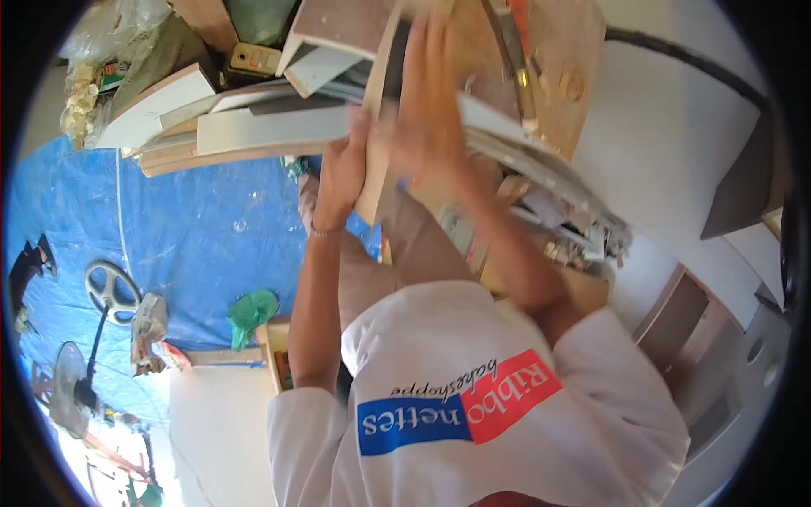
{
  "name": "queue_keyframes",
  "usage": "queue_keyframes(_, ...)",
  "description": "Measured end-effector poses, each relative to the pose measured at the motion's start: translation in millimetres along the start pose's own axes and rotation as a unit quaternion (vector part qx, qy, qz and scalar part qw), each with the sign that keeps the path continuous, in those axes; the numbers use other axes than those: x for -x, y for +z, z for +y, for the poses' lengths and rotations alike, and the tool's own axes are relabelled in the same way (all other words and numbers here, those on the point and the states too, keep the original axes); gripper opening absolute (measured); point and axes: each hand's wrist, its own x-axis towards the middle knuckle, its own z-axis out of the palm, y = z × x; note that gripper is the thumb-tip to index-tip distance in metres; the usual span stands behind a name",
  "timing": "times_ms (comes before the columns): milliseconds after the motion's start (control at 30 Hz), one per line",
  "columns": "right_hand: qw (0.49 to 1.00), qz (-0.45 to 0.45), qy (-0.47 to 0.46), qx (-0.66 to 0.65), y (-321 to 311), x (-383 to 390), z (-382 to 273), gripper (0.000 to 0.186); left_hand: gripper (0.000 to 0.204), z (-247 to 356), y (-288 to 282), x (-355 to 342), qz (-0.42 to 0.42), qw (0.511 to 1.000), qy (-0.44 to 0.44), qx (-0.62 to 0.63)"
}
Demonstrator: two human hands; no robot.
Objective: The person uses a chisel to carve and shape the edges of a wooden plank on a workbench. They then use a sanding block to smooth the surfaces of the wood, flipping the plank to work on different sides.
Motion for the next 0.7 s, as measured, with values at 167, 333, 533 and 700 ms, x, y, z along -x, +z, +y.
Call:
queue_keyframes(167,0.994,-0.090,-0.027,-0.053,-13,85,-48,0.116,0.080,-11,4,3,-0.002,0.999,0.038,-0.015)
queue_keyframes(333,1.000,0.024,0.007,0.010,-4,-33,33,0.123,0.081,33,9,12,-0.006,0.994,-0.108,-0.013)
queue_keyframes(533,0.991,-0.088,0.016,-0.100,-11,113,-50,0.135,0.078,26,6,10,0.029,0.996,-0.066,-0.043)
queue_keyframes(700,0.996,-0.051,0.016,-0.068,-10,53,-22,0.128,0.080,32,-5,11,-0.012,0.994,-0.101,-0.045)
